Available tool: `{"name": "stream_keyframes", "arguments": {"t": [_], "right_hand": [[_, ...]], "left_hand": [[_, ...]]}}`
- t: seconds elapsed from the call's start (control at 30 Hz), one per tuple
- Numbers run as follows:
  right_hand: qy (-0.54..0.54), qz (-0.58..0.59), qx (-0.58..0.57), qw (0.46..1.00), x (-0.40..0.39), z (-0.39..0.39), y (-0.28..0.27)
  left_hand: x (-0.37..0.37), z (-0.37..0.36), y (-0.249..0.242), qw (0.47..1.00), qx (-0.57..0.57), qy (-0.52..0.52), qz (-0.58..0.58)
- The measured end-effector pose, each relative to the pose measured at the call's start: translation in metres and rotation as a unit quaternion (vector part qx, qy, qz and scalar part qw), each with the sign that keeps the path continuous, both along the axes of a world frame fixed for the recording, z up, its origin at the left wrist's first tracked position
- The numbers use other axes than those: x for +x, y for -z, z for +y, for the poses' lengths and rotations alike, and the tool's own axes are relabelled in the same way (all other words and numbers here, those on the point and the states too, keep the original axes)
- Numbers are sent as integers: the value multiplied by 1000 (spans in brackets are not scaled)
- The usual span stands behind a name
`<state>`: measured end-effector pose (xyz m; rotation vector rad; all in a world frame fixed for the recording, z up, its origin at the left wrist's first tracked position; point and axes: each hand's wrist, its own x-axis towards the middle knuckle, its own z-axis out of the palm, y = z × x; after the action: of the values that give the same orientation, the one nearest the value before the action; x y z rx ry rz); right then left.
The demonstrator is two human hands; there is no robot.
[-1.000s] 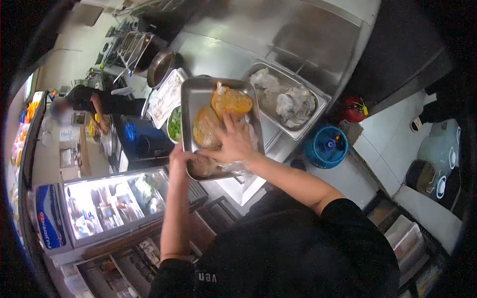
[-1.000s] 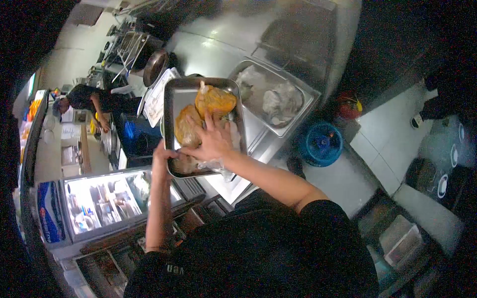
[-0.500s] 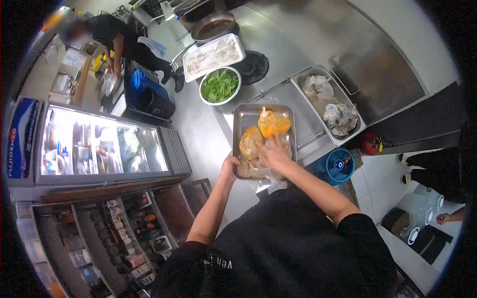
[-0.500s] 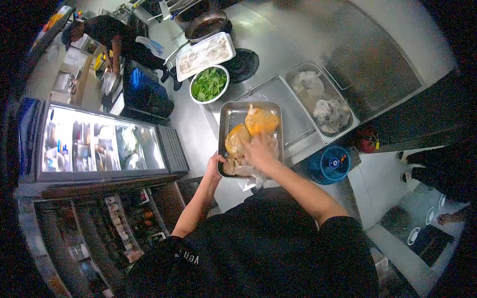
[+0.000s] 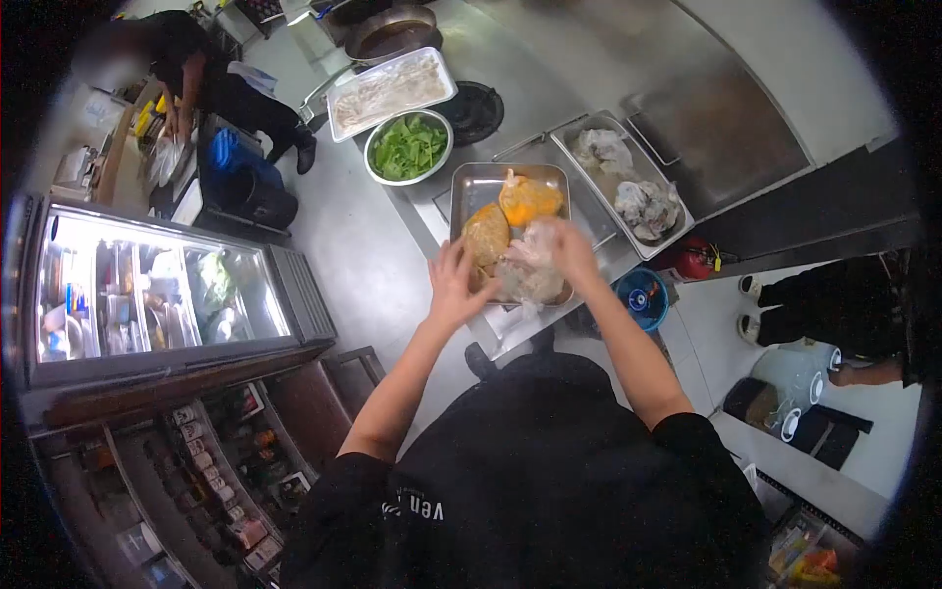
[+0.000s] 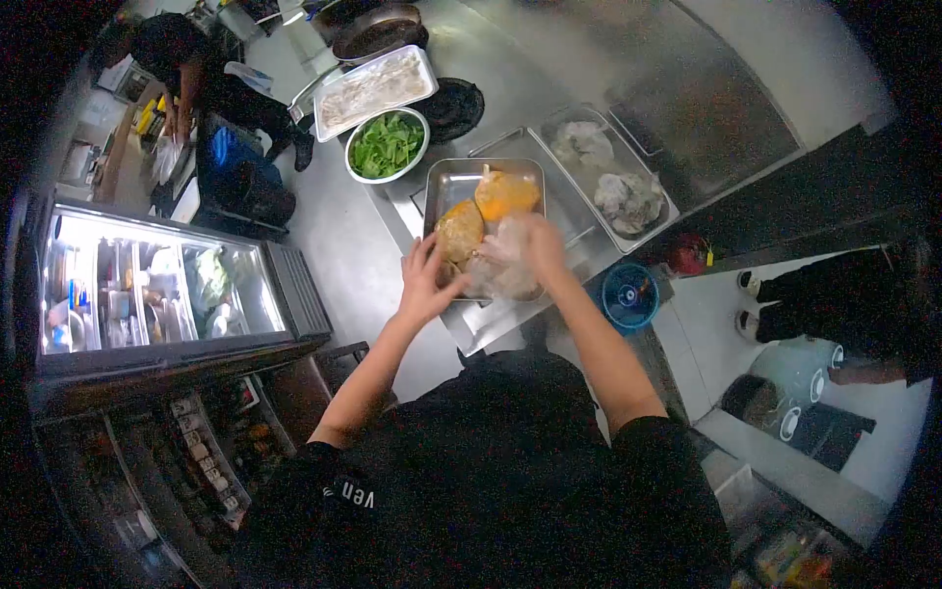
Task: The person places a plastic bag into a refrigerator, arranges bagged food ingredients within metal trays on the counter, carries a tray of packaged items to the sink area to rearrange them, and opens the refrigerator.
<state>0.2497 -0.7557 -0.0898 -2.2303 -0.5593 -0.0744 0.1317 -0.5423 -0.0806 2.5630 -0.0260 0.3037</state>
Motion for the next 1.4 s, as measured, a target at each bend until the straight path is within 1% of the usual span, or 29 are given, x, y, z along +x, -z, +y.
{"name": "stream_keyframes", "arguments": {"t": [0.03, 0.07, 0.17, 0.2, 0.27, 0.33, 0.37, 0.4, 0.43, 0.53, 0.6, 0.67, 0.7, 0.73, 0.8, 0.83, 0.87, 0.93, 0.97, 1.0, 1.03, 1.07, 1.13, 1.2, 1.23, 1.27, 1.3, 1.33, 1.4], "right_hand": [[43, 54, 82, 994, 2, -3, -10], [46, 55, 81, 994, 7, -7, -12], [63, 104, 59, 991, 19, -15, -16], [54, 121, 48, 990, 19, -11, -22], [50, 137, 36, 989, 12, -8, -45], [-47, 182, -108, 976, -6, -8, -77], [-45, 181, -109, 976, -15, -11, -70], [-103, 145, -144, 973, -25, -12, -54], [-161, 108, -178, 965, -34, -13, -44], [-113, 106, -202, 967, -50, -7, -22], [-115, 95, -214, 965, -49, -5, -14], [-191, 69, -202, 958, -45, -10, -7], [-183, 68, -202, 960, -43, -16, -3], [-206, 58, -176, 961, -40, -22, 0], [-226, 49, -151, 961, -38, -32, 0], [-213, 115, -117, 963, -38, -35, -5], [-199, 179, -81, 960, -37, -36, -9], [-187, 142, -101, 967, -44, -34, -10], [-174, 108, -119, 972, -48, -34, -9], [-169, 106, -121, 972, -52, -33, -9], [-164, 103, -103, 976, -54, -33, -8], [-159, 101, -84, 979, -53, -35, -7], [-158, 60, -53, 984, -44, -44, -7], [-60, 151, 58, 985, -36, -55, -25], [-22, 220, 107, 969, -30, -66, -36], [-19, 222, 111, 968, -21, -77, -39], [37, 322, 217, 921, -10, -91, -41], [90, 413, 315, 850, 1, -105, -47], [108, 367, 459, 802, 21, -135, -60]], "left_hand": [[-8, -10, -8, 999, 18, 20, 26], [-14, -19, -13, 999, 16, 23, 28], [-26, -36, -15, 989, 58, 130, 30], [-27, -36, -11, 989, 57, 134, 30], [-21, -29, 1, 983, 116, 128, 69], [-10, -19, 11, 983, 128, 109, 78], [-5, -12, 12, 978, 152, 90, 108], [0, -6, 14, 972, 175, 70, 139], [2, -3, 16, 972, 172, 69, 146], [4, -4, 26, 984, 117, 31, 132], [2, -1, 32, 989, 113, 31, 91], [1, 4, 35, 995, 5, 60, 79], [2, -8, 2, 989, -2, 4, 148], [10, -7, 3, 989, -2, 12, 146], [30, 2, 9, 997, 34, 1, 67], [47, -5, -5, 1000, 25, 14, -1], [69, -8, -6, 1000, 24, 15, -4], [112, -13, 1, 991, 73, 107, 38], [128, -17, 6, 991, 72, 112, 35], [144, -19, 19, 978, 123, 166, 30], [155, -24, 21, 960, 172, 221, 25], [160, -27, 24, 959, 170, 226, 21], [162, -33, 8, 928, 279, 214, 124], [165, -36, -1, 920, 304, 192, 154], [167, -35, 0, 912, 338, 163, 167], [169, -35, 2, 901, 373, 134, 178], [168, -40, -6, 899, 372, 117, 201], [167, -45, -3, 897, 374, 118, 201], [166, -58, 2, 933, 321, 31, 159]]}}
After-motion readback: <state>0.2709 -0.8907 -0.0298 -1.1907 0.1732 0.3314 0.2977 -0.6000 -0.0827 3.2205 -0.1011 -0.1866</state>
